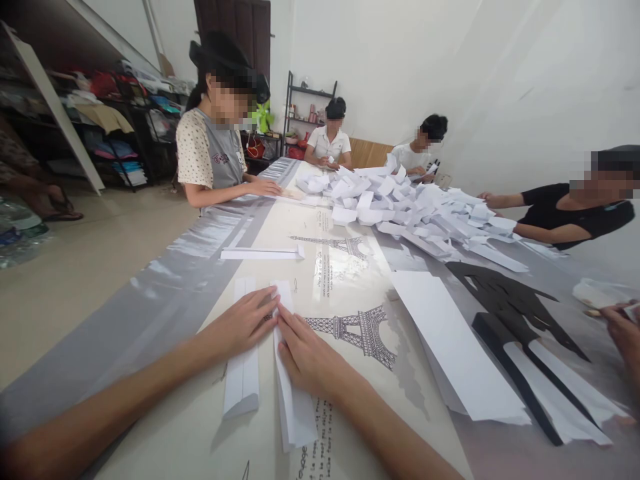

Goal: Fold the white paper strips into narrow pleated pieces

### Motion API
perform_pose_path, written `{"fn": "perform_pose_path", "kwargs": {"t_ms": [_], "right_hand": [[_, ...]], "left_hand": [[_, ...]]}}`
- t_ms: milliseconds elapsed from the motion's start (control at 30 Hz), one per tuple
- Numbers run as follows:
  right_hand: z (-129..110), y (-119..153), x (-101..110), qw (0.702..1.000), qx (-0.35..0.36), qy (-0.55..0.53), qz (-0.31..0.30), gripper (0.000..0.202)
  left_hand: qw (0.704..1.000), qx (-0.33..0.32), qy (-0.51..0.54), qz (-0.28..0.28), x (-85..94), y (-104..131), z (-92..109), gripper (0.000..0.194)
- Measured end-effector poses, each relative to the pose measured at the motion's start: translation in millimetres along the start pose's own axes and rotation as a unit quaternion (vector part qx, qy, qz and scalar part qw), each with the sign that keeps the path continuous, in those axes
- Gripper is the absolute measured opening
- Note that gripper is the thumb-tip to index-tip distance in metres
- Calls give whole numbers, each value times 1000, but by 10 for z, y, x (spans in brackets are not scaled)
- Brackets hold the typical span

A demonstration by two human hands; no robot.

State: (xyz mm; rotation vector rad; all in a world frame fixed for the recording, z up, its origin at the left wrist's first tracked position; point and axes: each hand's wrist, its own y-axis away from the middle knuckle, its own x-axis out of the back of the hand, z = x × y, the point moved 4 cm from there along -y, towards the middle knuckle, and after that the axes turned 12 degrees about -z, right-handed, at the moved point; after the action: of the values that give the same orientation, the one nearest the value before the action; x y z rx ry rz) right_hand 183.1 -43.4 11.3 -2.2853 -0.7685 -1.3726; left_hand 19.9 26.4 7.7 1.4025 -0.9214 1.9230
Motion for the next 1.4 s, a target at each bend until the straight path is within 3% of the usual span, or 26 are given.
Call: {"fn": "perform_pose_path", "kwargs": {"t_ms": [167, 333, 567, 933, 1200, 1400], "right_hand": [[-12, -14, 9, 1000, -4, -1, -4, 54], [-39, 24, 46, 1000, -6, 6, 11, 53], [-302, 446, -19, 999, -13, 27, -25, 63], [-372, 765, -137, 998, -5, 32, -61, 77], [-392, 830, -144, 994, 17, 58, -87, 74], [-470, 925, -179, 984, 44, 158, -75, 90]], "left_hand": [[1000, -14, -17, -3, -37, -3, -26, 42], [999, -23, -17, -17, 35, -22, -15, 40], [998, -22, -38, -47, 67, -48, -17, 40], [996, 21, -38, -73, 34, -38, -22, 66], [996, 32, -15, -85, 39, -55, -41, 69], [990, 53, 10, -127, 10, -78, -3, 99]]}}
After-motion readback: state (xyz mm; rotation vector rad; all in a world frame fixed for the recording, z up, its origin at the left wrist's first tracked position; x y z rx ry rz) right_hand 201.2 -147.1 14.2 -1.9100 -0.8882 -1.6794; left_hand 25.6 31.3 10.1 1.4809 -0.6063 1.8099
